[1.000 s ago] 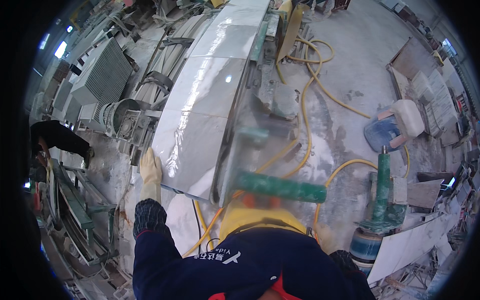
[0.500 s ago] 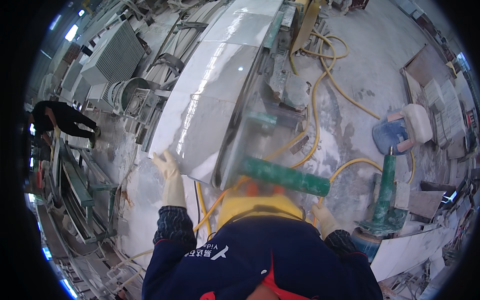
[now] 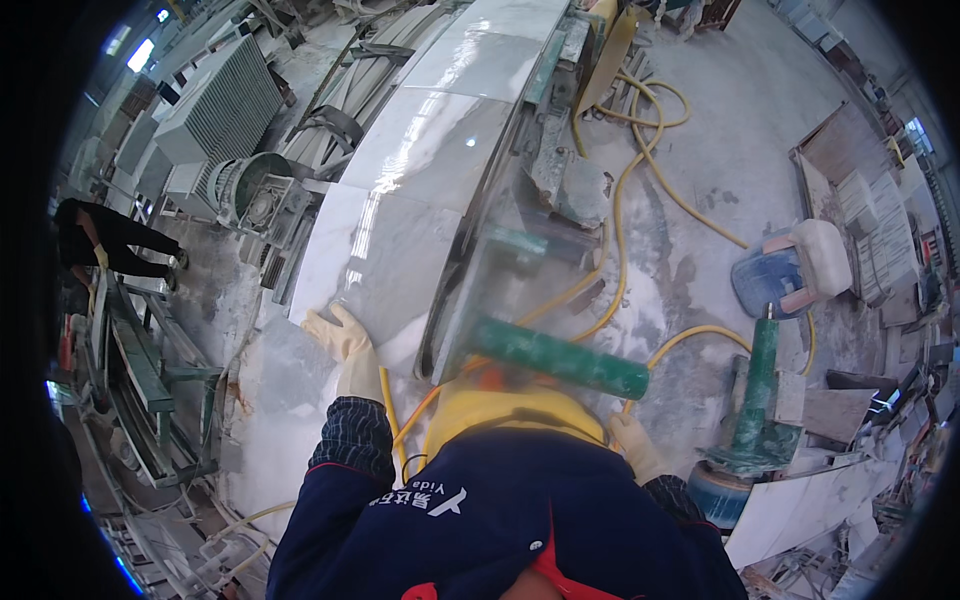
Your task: The person repeatedly wipes the surface of large white stone slabs with gloved hands, moving along the slab and turning it over to clean both sides. The person handles one slab at a time, wiping in long strokes and occasionally repositioning the slab on the workbench.
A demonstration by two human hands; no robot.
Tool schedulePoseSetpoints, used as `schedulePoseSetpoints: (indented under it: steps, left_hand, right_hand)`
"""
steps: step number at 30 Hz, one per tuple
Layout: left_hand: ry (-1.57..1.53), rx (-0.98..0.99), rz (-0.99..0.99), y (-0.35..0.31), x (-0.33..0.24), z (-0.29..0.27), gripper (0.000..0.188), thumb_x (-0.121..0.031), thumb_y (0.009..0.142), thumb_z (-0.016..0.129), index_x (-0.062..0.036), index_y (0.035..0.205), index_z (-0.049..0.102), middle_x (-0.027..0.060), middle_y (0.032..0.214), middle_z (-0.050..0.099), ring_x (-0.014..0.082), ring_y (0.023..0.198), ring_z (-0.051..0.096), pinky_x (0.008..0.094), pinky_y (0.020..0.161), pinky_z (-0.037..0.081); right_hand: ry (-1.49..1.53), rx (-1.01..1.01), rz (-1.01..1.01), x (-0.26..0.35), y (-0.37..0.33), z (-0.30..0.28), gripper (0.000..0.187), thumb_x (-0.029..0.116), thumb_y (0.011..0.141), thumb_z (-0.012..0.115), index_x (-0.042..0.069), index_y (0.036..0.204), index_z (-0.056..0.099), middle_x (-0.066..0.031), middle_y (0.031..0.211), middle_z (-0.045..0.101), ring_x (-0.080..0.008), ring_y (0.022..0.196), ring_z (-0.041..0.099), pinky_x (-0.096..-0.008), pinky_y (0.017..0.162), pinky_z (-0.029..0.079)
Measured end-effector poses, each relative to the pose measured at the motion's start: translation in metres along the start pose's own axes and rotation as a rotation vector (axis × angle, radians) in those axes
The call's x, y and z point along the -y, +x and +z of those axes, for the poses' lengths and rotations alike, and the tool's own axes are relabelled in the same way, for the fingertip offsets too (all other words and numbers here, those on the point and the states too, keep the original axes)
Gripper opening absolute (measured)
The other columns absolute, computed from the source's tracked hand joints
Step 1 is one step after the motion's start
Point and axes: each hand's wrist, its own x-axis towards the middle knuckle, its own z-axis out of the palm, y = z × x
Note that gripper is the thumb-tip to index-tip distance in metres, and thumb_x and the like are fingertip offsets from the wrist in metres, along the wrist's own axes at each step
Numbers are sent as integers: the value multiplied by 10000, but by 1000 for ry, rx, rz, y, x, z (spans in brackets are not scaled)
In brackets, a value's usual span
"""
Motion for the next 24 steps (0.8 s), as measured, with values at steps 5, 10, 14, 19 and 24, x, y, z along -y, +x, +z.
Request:
schedulePoseSetpoints:
  steps: [5,10,14,19,24]
  left_hand:
    - [-1,-18,23,-2,5,-1,663,-341,997,518,71,1487,345,387,1537,279,475,1490,192,498,1228,180]
    - [-52,-46,13,-7,10,3,624,-330,1015,499,68,1477,363,378,1532,297,467,1474,240,485,1220,218]
    - [-101,-73,43,-9,13,4,611,-323,1026,489,78,1472,369,368,1529,312,458,1464,269,477,1215,241]
    - [-81,-89,35,-11,15,3,594,-320,1033,468,94,1453,399,361,1519,338,452,1463,275,476,1215,244]
    - [-104,-107,53,-12,23,6,561,-287,1035,442,96,1443,419,357,1510,357,455,1455,292,488,1213,248]
  right_hand:
    - [-48,24,49,29,-2,-28,271,205,996,530,10,1038,714,-31,870,705,-104,797,631,-271,782,498]
    - [-185,-67,-90,136,-3,-23,348,318,961,569,19,1012,740,-22,873,710,-126,835,646,-281,781,501]
    - [10,94,-207,252,0,18,351,280,1004,553,4,1178,683,-64,1055,717,-127,981,648,-282,855,503]
    - [2,291,-430,346,11,88,443,280,1029,560,25,1392,561,-98,1218,685,-177,1152,611,-316,970,481]
    - [178,400,-391,389,22,143,553,350,1020,558,103,1501,440,-72,1296,637,-166,1128,592,-318,899,478]
